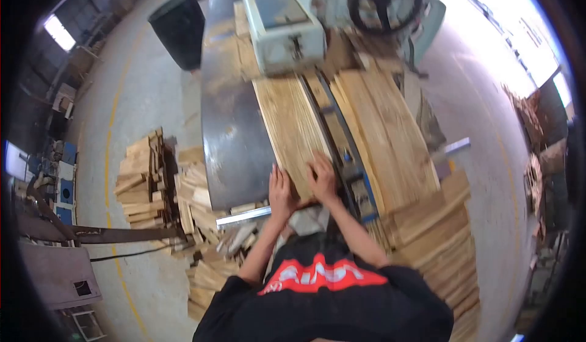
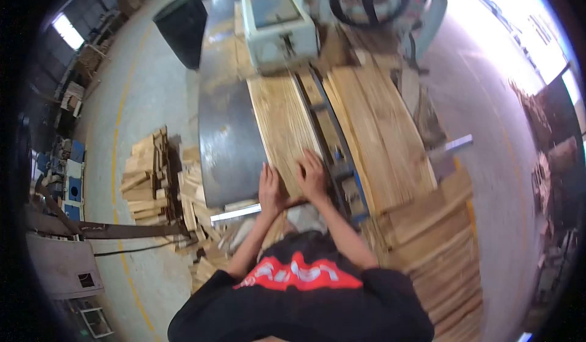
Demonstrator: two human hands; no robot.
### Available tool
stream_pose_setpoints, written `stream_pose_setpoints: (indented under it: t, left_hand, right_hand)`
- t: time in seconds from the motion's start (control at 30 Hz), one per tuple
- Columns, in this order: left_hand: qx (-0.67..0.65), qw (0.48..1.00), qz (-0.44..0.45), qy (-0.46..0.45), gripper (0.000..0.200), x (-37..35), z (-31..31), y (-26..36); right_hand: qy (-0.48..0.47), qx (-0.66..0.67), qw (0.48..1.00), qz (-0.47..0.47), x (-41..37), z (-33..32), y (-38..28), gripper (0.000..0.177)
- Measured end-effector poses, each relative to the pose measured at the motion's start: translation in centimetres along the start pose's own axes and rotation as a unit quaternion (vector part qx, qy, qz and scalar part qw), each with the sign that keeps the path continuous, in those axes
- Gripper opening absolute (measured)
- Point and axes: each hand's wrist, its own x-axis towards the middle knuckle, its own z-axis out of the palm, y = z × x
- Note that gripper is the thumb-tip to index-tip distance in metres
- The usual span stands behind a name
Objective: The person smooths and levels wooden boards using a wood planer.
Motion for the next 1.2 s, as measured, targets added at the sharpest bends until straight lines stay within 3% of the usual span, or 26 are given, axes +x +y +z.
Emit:
stream_pose_setpoints:
  t: [0.77, 0.8, 0.87, 0.9, 0.97, 1.03, 1.1, 1.2]
  left_hand:
    - [-0.01, 1.0, 0.007, 0.003, 0.136, 2.3, 0.0, -1.7]
    - [-0.047, 0.998, -0.001, -0.036, 0.131, 2.5, -0.6, -1.8]
    - [-0.11, 0.988, -0.008, -0.106, 0.121, 4.8, -3.7, -3.2]
    - [-0.183, 0.952, -0.061, -0.238, 0.092, 8.6, -9.4, -3.5]
    - [-0.199, 0.972, 0.026, -0.125, 0.052, 14.5, -19.6, -3.3]
    - [-0.211, 0.968, 0.113, 0.075, 0.054, 20.1, -31.7, 0.6]
    - [-0.1, 0.95, 0.222, 0.194, 0.058, 23.6, -41.5, 4.6]
    - [0.047, 0.919, 0.368, 0.134, 0.065, 27.2, -47.2, 9.6]
  right_hand:
    - [-0.014, -0.033, 0.999, 0.028, 2.6, 0.2, -1.4, 0.016]
    - [-0.017, -0.034, 0.999, 0.028, 2.2, 0.2, -1.2, 0.016]
    - [-0.01, -0.03, 0.999, 0.018, 2.3, 0.6, -0.7, 0.016]
    - [-0.013, -0.026, 0.999, 0.018, 2.4, 0.5, -0.9, 0.016]
    - [-0.001, -0.017, 1.0, 0.01, 2.3, 0.6, -0.8, 0.015]
    - [-0.008, -0.01, 1.0, 0.021, 2.3, 0.3, -1.1, 0.015]
    - [-0.009, -0.013, 0.999, 0.028, 2.5, 0.2, -1.2, 0.015]
    - [-0.011, -0.021, 0.998, 0.051, 2.4, 0.2, -1.3, 0.015]
